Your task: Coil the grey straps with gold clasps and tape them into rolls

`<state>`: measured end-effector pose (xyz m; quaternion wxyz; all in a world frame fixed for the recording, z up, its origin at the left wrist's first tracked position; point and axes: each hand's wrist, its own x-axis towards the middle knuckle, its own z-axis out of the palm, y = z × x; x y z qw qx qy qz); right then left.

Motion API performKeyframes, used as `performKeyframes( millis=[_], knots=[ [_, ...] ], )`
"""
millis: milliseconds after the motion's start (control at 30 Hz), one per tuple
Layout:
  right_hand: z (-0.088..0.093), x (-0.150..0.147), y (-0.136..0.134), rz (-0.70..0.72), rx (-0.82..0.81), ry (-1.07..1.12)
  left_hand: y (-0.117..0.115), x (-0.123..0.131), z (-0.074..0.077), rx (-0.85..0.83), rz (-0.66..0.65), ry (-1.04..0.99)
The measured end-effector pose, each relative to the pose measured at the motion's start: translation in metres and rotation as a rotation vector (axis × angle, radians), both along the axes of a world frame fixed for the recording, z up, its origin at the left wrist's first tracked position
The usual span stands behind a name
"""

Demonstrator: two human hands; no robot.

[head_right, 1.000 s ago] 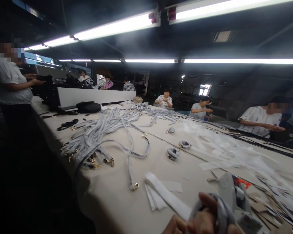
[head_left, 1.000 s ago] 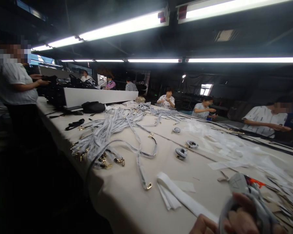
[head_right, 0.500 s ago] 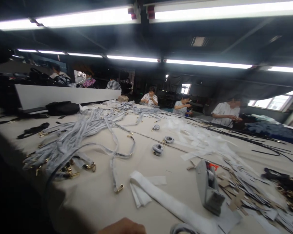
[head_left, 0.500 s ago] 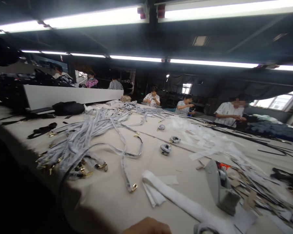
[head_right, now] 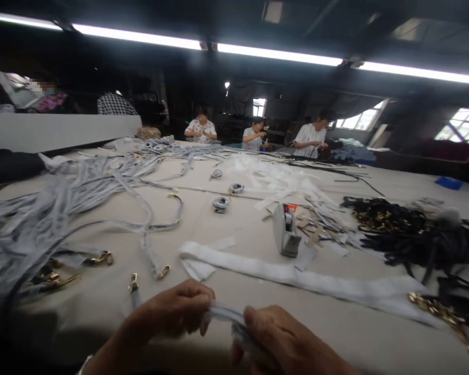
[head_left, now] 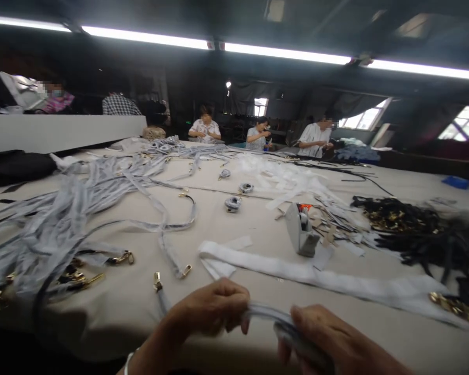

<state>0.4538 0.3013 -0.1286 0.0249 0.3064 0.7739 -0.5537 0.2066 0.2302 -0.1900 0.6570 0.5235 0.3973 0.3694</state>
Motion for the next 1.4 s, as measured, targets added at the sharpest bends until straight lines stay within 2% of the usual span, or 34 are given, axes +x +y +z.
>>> performKeyframes(
  millis=[67, 167, 267, 367, 433, 533, 633, 767, 833, 933, 1033, 1100, 1167, 1300, 1400],
  knots=[
    [-0.004, 0.003, 0.001, -0.006, -0.168, -0.024, 0.0, -0.006, 0.007, -0.01, 0.011, -0.01],
    [-0.008, 0.007, -0.001, -0.025, -0.221, -0.015, 0.005, -0.01, 0.012, -0.14, -0.043, -0.02],
    [-0.003, 0.009, -0.004, -0.141, -0.3, 0.115, 0.012, -0.007, 0.009, -0.141, -0.113, -0.18],
    [0.016, 0.005, -0.002, -0.305, -0.493, 0.405, 0.017, 0.002, 0.006, -0.032, -0.087, -0.402],
    [0.035, 0.001, 0.001, -0.361, -0.625, 0.609, 0.019, 0.01, 0.009, 0.032, -0.023, -0.457],
    [0.064, -0.006, 0.002, -0.356, -0.647, 0.832, 0.023, 0.03, 0.015, 0.059, 0.075, -0.461],
    [0.083, -0.012, -0.001, -0.348, -0.493, 0.95, 0.029, 0.057, 0.015, 0.002, 0.155, -0.507],
    [0.085, -0.02, -0.002, -0.323, -0.343, 0.997, 0.04, 0.096, 0.005, -0.072, -0.03, -0.794],
    [0.076, -0.025, 0.002, -0.347, -0.244, 1.005, 0.046, 0.112, 0.0, -0.097, -0.027, -0.86],
    [0.057, -0.03, 0.015, -0.469, 0.066, 1.037, 0.049, 0.129, -0.006, -0.099, 0.16, -0.861],
    [0.037, -0.03, 0.031, -0.6, 0.384, 1.023, 0.044, 0.137, -0.013, -0.046, 0.321, -0.699],
    [0.025, -0.026, 0.042, -0.601, 0.557, 0.93, 0.037, 0.135, -0.016, -0.03, 0.344, -0.553],
    [0.013, -0.019, 0.052, -0.474, 0.747, 0.77, 0.031, 0.126, -0.017, -0.052, 0.283, -0.464],
    [-0.014, -0.003, 0.064, 0.002, 1.127, 0.421, 0.025, 0.096, -0.016, -0.056, 0.136, -0.274],
    [-0.031, 0.006, 0.062, 0.254, 1.21, 0.14, 0.022, 0.073, -0.013, -0.031, 0.132, -0.009]
  ],
)
